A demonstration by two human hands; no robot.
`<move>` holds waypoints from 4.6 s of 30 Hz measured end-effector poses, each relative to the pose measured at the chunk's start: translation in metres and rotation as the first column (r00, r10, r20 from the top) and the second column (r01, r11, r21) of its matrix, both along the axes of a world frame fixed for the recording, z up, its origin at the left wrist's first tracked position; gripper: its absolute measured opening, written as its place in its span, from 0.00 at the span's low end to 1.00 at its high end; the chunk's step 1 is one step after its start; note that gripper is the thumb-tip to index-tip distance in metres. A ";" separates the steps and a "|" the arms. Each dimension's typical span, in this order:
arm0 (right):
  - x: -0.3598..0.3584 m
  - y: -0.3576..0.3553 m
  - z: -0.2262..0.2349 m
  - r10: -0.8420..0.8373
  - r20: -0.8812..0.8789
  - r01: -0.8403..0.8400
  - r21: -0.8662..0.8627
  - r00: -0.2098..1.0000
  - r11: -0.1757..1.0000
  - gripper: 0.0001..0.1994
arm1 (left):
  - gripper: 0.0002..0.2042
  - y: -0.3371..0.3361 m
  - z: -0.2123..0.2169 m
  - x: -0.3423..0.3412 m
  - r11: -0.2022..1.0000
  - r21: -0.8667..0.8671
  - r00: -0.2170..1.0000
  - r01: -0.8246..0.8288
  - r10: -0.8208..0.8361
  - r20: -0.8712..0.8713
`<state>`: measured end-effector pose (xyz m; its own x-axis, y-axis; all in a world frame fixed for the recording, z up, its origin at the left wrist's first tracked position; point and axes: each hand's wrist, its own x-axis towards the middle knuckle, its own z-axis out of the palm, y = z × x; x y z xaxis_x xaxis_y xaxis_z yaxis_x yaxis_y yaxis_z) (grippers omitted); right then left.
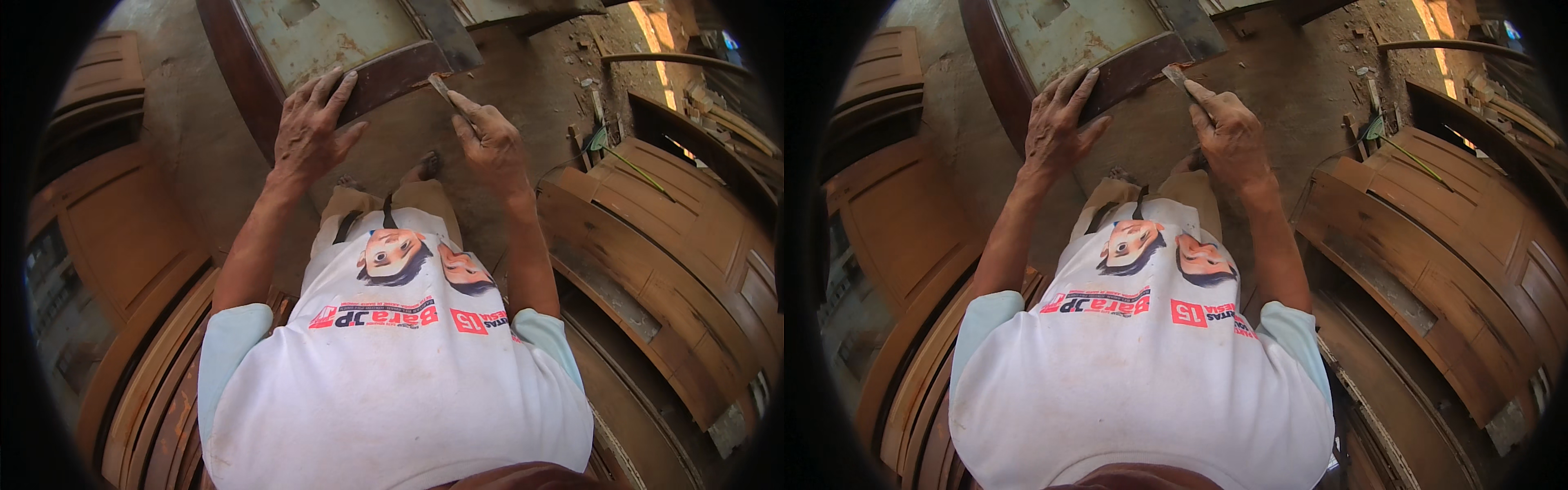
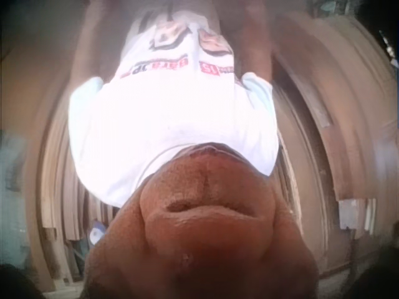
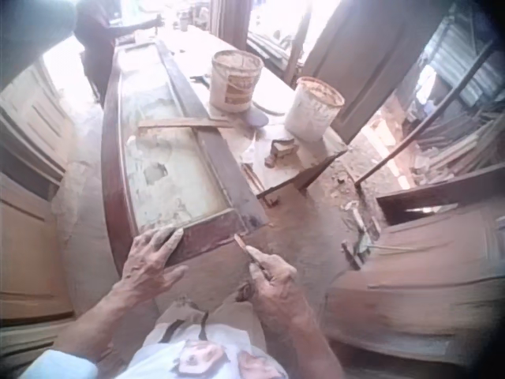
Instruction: The person uses a putty knife to scoop orange wood filler from a bucket and applies it to the edges of a wooden frame. They repeatedly smooth the filler into the wood surface, occasionally dipping the tool back into the bucket to gather more material.
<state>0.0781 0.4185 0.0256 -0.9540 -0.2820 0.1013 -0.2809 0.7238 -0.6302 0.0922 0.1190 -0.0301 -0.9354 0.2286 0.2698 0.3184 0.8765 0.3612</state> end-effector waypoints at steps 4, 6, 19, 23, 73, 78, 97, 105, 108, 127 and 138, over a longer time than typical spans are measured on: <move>0.011 -0.027 0.001 0.022 0.001 -0.022 0.311 1.000 0.950 0.19 | 0.39 -0.003 -0.004 0.002 1.000 0.004 1.000 -0.001 0.001 -0.029; 0.015 -0.036 0.006 0.023 0.021 -0.029 0.369 1.000 0.929 0.18 | 0.39 -0.008 -0.006 0.001 1.000 0.010 0.999 0.010 -0.009 -0.034; 0.004 -0.041 0.008 -0.005 -0.016 0.011 0.415 1.000 0.910 0.16 | 0.37 -0.011 -0.005 -0.001 1.000 0.022 1.000 -0.001 0.002 -0.025; -0.006 -0.032 0.008 -0.020 -0.041 0.035 0.402 0.999 0.915 0.16 | 0.37 -0.011 -0.006 -0.002 1.000 0.012 0.999 -0.016 0.017 -0.030; -0.031 -0.011 0.040 0.083 0.060 -0.102 0.645 0.995 0.757 0.15 | 0.36 -0.009 -0.004 -0.004 1.000 0.009 1.000 0.000 0.000 -0.016; -0.026 -0.016 0.032 0.058 0.041 -0.071 0.521 0.997 0.850 0.16 | 0.37 -0.007 0.000 -0.003 1.000 0.008 1.000 -0.009 0.009 -0.010; 0.005 -0.030 0.000 -0.011 -0.077 0.041 0.398 0.997 0.917 0.13 | 0.37 -0.005 -0.001 -0.008 0.999 -0.035 0.999 -0.003 0.002 -0.042; -0.020 -0.032 0.014 0.012 -0.013 -0.003 0.532 1.000 0.847 0.13 | 0.37 -0.006 0.003 -0.006 0.998 -0.061 0.999 0.008 -0.010 -0.039; -0.019 -0.018 0.013 -0.062 -0.022 0.064 0.541 0.998 0.839 0.15 | 0.37 -0.005 -0.001 -0.005 0.999 -0.040 0.998 0.034 -0.035 -0.044; 0.047 -0.059 -0.097 -0.235 0.348 0.416 -0.669 0.908 0.615 0.26 | 0.35 -0.004 0.009 -0.018 0.996 -0.067 0.998 0.063 -0.064 -0.010; 0.022 -0.101 -0.109 -0.331 0.280 0.428 -0.700 0.901 0.572 0.24 | 0.35 -0.005 0.004 -0.018 0.994 -0.064 0.994 0.090 -0.094 -0.052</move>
